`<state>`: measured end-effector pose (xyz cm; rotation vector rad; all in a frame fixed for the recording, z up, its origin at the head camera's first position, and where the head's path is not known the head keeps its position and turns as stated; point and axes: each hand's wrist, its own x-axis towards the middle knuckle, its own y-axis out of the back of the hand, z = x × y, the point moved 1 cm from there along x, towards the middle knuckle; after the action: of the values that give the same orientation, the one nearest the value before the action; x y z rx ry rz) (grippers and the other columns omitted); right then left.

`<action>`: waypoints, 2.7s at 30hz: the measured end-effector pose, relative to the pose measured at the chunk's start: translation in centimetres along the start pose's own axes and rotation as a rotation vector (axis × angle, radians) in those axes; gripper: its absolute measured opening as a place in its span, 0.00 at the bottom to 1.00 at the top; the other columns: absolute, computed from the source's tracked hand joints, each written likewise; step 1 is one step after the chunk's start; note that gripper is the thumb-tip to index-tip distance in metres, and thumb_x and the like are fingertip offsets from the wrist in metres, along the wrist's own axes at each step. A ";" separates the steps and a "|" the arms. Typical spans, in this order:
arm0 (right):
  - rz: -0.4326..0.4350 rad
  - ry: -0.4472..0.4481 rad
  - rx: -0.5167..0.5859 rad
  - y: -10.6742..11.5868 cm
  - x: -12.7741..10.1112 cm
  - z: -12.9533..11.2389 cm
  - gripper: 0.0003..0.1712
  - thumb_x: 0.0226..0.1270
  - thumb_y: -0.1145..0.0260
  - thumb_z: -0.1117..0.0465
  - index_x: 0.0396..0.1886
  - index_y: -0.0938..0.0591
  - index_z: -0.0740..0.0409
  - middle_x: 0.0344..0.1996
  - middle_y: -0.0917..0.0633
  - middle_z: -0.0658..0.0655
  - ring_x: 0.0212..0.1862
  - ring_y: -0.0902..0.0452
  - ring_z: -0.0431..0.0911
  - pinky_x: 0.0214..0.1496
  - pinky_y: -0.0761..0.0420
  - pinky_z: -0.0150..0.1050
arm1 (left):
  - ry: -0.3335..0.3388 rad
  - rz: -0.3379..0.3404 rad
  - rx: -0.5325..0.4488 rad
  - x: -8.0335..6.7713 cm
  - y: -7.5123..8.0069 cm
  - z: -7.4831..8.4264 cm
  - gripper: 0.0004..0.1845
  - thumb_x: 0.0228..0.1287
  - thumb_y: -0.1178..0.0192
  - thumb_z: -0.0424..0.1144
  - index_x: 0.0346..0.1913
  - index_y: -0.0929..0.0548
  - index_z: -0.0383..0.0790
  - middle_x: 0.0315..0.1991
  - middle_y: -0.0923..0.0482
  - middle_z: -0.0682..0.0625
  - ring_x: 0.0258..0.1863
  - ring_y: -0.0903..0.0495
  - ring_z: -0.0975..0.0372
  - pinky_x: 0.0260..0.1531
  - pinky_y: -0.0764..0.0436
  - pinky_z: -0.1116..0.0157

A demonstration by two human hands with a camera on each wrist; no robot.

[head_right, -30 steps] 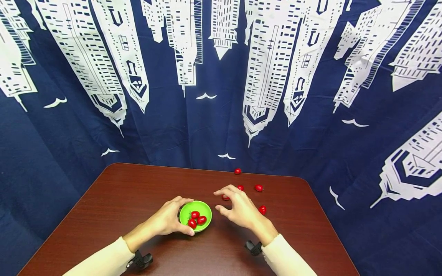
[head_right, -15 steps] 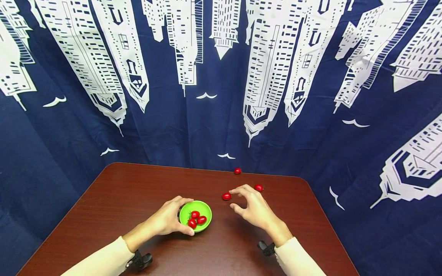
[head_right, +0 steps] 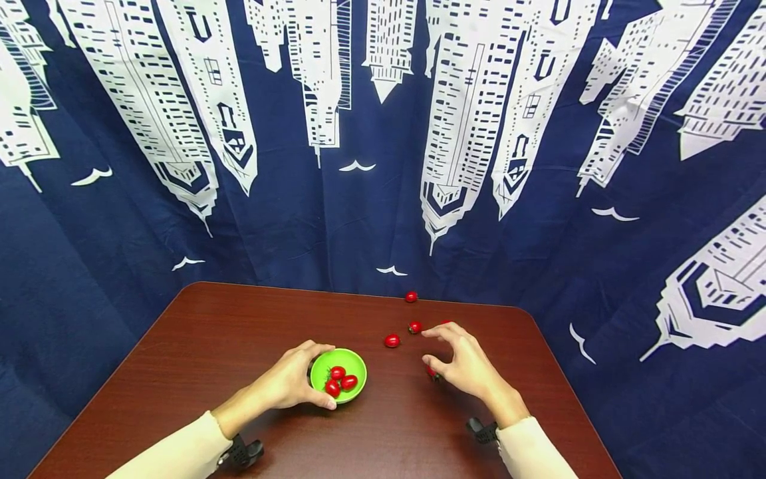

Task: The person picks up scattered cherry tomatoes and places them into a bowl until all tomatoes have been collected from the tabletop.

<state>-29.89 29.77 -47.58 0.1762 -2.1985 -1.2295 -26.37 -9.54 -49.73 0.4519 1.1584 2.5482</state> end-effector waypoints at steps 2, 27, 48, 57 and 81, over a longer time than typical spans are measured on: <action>-0.003 -0.008 -0.003 0.2 -0.2 0.6 0.27 0.66 0.10 0.60 0.64 0.07 0.46 0.60 0.07 0.47 0.59 0.08 0.55 0.64 0.08 0.58 | 0.002 0.001 -0.001 -0.1 0.0 0.0 0.60 0.40 0.01 0.52 0.77 0.17 0.33 0.58 0.14 0.46 0.59 0.15 0.52 0.64 0.12 0.47; -0.144 -0.111 0.101 1.0 -2.8 5.9 0.34 0.66 0.09 0.57 0.70 0.10 0.56 0.62 0.09 0.55 0.60 0.12 0.61 0.60 0.09 0.43 | -0.001 0.010 0.002 0.0 -0.1 -0.1 0.59 0.40 0.00 0.52 0.77 0.17 0.33 0.59 0.13 0.46 0.58 0.15 0.54 0.64 0.11 0.50; -0.218 -0.128 0.141 0.2 -3.2 7.6 0.32 0.65 0.11 0.63 0.69 0.10 0.56 0.60 0.09 0.56 0.55 0.11 0.44 0.53 0.08 0.38 | -0.018 0.020 0.020 0.1 0.2 0.2 0.60 0.39 0.00 0.52 0.77 0.16 0.32 0.57 0.13 0.46 0.57 0.14 0.52 0.62 0.11 0.51; -0.228 -0.129 0.197 -0.2 -2.9 7.5 0.23 0.69 0.13 0.67 0.61 0.07 0.57 0.51 0.07 0.55 0.43 0.13 0.36 0.46 0.09 0.34 | -0.014 0.018 0.018 0.1 0.2 0.3 0.59 0.39 0.00 0.51 0.76 0.16 0.32 0.57 0.13 0.45 0.57 0.13 0.52 0.63 0.11 0.51; -0.171 -0.162 0.214 0.5 -2.7 7.1 0.18 0.70 0.15 0.70 0.57 0.06 0.60 0.50 0.05 0.56 0.41 0.13 0.33 0.45 0.09 0.31 | -0.003 0.011 0.020 0.0 0.2 0.2 0.59 0.41 0.01 0.51 0.77 0.16 0.32 0.59 0.13 0.45 0.58 0.14 0.52 0.63 0.11 0.51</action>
<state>-31.63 36.25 -51.10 0.3695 -2.4994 -1.1291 -26.33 -9.50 -49.43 0.4673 1.1848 2.5465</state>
